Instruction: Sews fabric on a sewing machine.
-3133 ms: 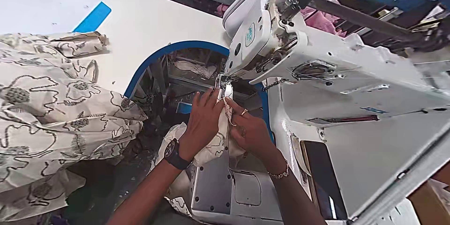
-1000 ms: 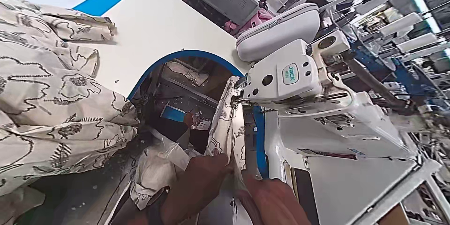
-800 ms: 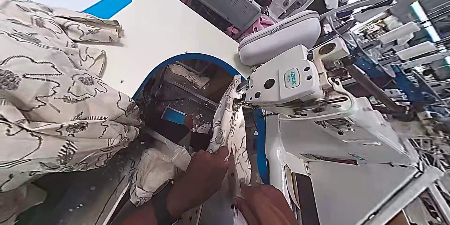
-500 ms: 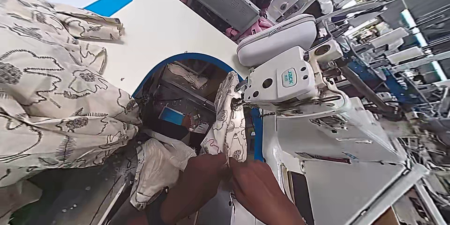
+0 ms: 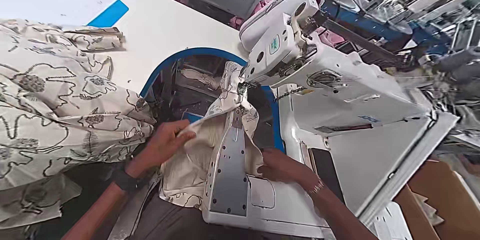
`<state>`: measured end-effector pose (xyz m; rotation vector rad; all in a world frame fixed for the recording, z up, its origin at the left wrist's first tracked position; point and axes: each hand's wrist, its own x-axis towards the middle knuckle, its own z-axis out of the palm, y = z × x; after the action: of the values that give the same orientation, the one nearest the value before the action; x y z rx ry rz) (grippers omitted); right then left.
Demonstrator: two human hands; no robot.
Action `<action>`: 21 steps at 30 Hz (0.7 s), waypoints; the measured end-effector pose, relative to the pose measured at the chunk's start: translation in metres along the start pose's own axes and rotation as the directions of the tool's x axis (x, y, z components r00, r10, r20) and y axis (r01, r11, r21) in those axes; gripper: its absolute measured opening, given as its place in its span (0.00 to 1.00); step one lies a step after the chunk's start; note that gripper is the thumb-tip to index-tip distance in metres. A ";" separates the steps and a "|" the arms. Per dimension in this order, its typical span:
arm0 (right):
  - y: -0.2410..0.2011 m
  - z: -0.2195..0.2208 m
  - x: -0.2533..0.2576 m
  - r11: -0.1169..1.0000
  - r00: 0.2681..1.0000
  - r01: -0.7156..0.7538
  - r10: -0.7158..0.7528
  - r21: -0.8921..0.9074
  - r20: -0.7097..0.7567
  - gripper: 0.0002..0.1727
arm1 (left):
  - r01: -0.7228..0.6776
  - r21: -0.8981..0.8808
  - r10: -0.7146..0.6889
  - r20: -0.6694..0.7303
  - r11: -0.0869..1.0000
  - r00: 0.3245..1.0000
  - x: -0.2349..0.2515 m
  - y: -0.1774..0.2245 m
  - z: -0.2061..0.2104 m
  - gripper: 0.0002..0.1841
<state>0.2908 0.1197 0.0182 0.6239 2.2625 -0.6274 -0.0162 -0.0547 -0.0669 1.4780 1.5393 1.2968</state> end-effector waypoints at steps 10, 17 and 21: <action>-0.166 0.039 -0.034 0.909 0.648 -0.366 0.094 -0.200 -0.756 0.24 | -0.166 0.453 0.288 -0.214 0.876 0.933 -0.040 0.076 0.118 0.12; -0.160 0.016 -0.010 0.925 0.621 -0.360 0.139 -0.123 -0.771 0.22 | -0.227 0.415 0.372 -0.310 0.881 0.875 -0.006 0.055 0.106 0.11; -0.154 0.007 0.003 0.917 0.561 -0.381 0.125 -0.121 -0.818 0.20 | -0.201 0.299 0.280 -0.250 0.933 0.927 0.001 0.059 0.107 0.10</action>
<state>0.2014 -0.0019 0.0512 1.2511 2.9060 0.2289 0.1023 -0.0369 -0.0456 1.7560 1.8229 1.5527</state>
